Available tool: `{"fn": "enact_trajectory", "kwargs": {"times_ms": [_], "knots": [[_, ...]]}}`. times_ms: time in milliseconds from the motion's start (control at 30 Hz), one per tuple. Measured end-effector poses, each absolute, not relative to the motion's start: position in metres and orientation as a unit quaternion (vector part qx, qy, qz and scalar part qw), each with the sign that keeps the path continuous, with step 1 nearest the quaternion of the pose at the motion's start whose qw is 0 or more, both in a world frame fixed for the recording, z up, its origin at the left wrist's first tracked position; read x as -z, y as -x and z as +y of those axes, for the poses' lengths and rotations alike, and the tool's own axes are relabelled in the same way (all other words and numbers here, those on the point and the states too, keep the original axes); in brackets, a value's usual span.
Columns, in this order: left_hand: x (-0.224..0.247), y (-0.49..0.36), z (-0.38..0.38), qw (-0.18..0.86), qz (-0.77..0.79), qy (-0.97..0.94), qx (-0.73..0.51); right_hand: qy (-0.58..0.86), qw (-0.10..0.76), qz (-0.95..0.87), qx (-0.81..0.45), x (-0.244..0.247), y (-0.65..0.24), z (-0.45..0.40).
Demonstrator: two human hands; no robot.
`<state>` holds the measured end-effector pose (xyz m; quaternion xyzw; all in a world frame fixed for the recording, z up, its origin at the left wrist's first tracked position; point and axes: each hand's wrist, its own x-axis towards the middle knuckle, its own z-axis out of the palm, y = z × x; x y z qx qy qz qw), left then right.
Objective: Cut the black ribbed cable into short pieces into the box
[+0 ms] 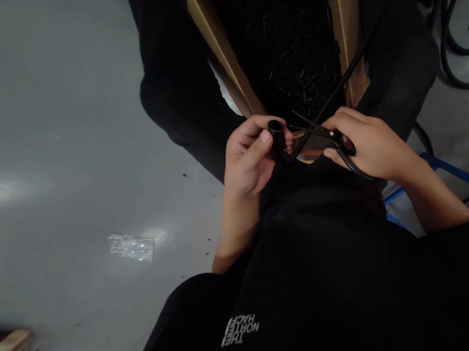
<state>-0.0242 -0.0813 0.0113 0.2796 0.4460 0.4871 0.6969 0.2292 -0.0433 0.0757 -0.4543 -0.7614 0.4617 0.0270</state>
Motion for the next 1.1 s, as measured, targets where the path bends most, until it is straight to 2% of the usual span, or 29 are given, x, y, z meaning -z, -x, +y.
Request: {"fn": "enact_trajectory", "kwargs": {"times_ms": [200,400,533,700,867,1100], "knots": [[-0.007,0.025,-0.082,0.707,0.455,-0.256,-0.476,0.425,-0.035,-0.817,-0.387,-0.097,-0.229,-0.047],[0.003,0.021,-0.085,0.750,0.429,-0.260,-0.430,0.407,-0.076,-0.828,-0.378,-0.105,-0.221,-0.046],[0.007,0.015,-0.085,0.744,0.436,-0.268,-0.430,0.423,-0.078,-0.821,-0.375,-0.101,-0.221,-0.047],[0.015,0.007,-0.091,0.671,0.472,-0.326,-0.470,0.480,-0.062,-0.787,-0.382,-0.099,-0.221,-0.049],[0.010,0.003,-0.094,0.616,0.498,-0.346,-0.503,0.479,-0.049,-0.792,-0.376,-0.105,-0.220,-0.048],[-0.017,0.028,-0.090,0.717,0.332,-0.442,-0.424,0.330,-0.012,-0.886,-0.325,-0.118,-0.216,-0.046]]}}
